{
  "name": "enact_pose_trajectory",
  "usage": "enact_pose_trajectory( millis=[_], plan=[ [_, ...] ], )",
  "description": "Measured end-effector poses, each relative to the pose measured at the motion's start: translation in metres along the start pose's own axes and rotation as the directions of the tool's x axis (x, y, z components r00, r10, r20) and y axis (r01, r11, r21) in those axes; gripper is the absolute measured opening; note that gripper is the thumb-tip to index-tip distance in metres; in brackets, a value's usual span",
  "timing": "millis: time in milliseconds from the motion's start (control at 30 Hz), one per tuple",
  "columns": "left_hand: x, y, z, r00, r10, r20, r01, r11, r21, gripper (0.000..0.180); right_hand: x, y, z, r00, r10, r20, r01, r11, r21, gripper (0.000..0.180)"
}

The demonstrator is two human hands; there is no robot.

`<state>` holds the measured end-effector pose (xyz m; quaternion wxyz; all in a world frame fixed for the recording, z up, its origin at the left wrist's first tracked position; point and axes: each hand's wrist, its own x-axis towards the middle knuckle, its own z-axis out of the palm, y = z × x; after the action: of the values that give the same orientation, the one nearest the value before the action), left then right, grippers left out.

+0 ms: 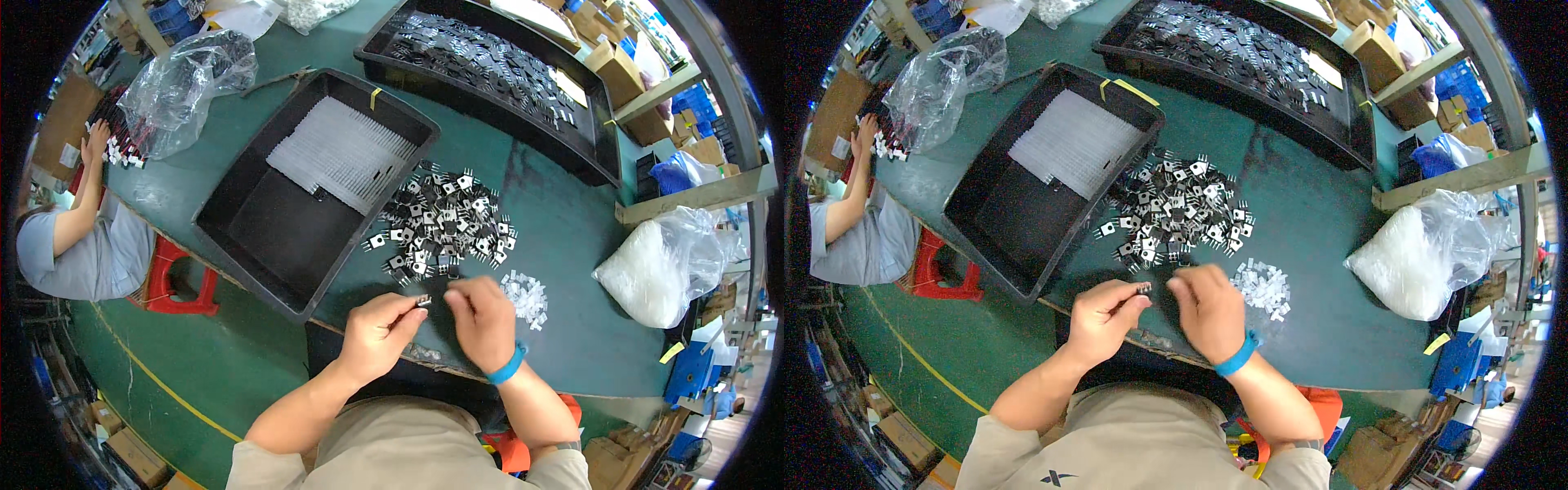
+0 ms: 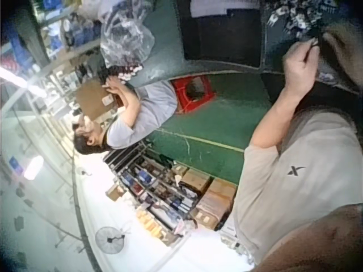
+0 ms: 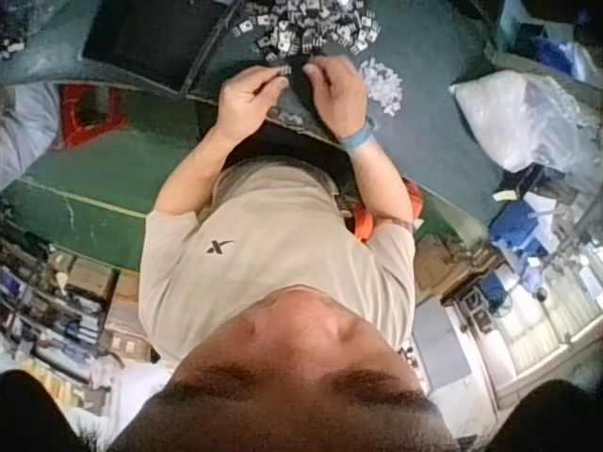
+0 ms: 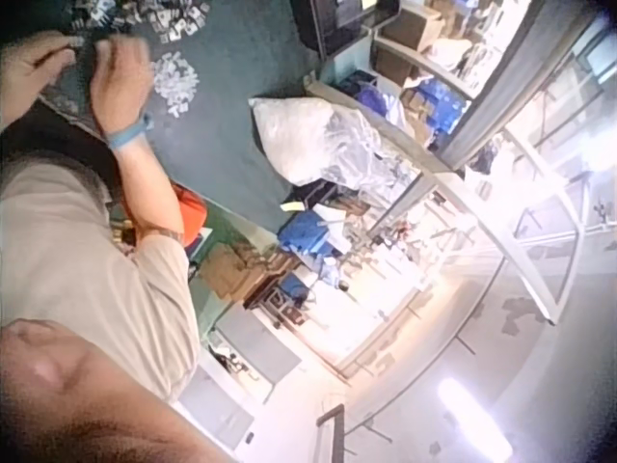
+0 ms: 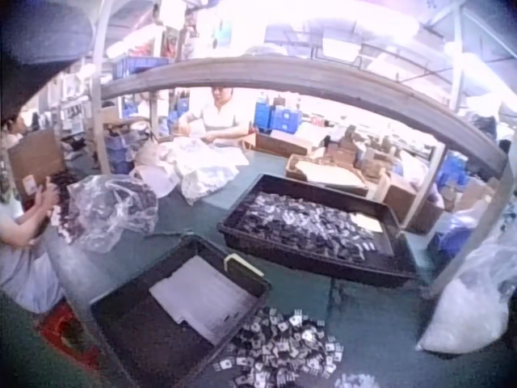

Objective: The person assembles small electronic components by hand at a workbench. They pick up black rectangular parts and white plastic pieces, fit them together, and place the finished units into a black tray. The process is repeated continuously throughout the clip.

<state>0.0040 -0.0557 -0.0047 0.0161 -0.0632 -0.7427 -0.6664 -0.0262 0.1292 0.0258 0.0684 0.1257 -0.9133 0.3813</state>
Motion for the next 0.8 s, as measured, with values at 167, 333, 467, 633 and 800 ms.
enact_pose_trajectory(
  millis=[167, 333, 467, 633, 800],
  plan=[
    [0.001, -0.005, 0.003, 0.998, -0.058, -0.001, 0.058, 0.998, -0.036, 0.015, 0.014, 0.011, 0.01, 0.999, 0.027, -0.039, -0.039, 0.937, -0.348, 0.017],
    [0.004, 0.004, 0.003, 0.987, -0.163, -0.004, 0.162, 0.981, -0.108, 0.014, 0.004, 0.007, -0.002, 0.996, 0.064, 0.066, -0.043, 0.959, -0.282, 0.012],
    [0.007, 0.009, 0.004, 0.974, -0.224, 0.021, 0.225, 0.964, -0.14, 0.015, -0.006, 0.005, -0.009, 0.932, 0.266, 0.247, -0.317, 0.929, 0.194, 0.015],
    [0.004, 0.011, 0.011, 0.982, -0.185, 0.049, 0.191, 0.95, -0.249, 0.019, -0.012, -0.012, -0.006, 0.84, 0.396, 0.37, -0.541, 0.567, 0.62, 0.007],
    [0.002, 0.001, 0.013, 0.996, -0.086, 0.038, 0.092, 0.97, -0.227, 0.017, -0.021, -0.009, -0.003, 0.874, 0.367, 0.32, -0.484, 0.584, 0.652, 0.007]
  ],
)
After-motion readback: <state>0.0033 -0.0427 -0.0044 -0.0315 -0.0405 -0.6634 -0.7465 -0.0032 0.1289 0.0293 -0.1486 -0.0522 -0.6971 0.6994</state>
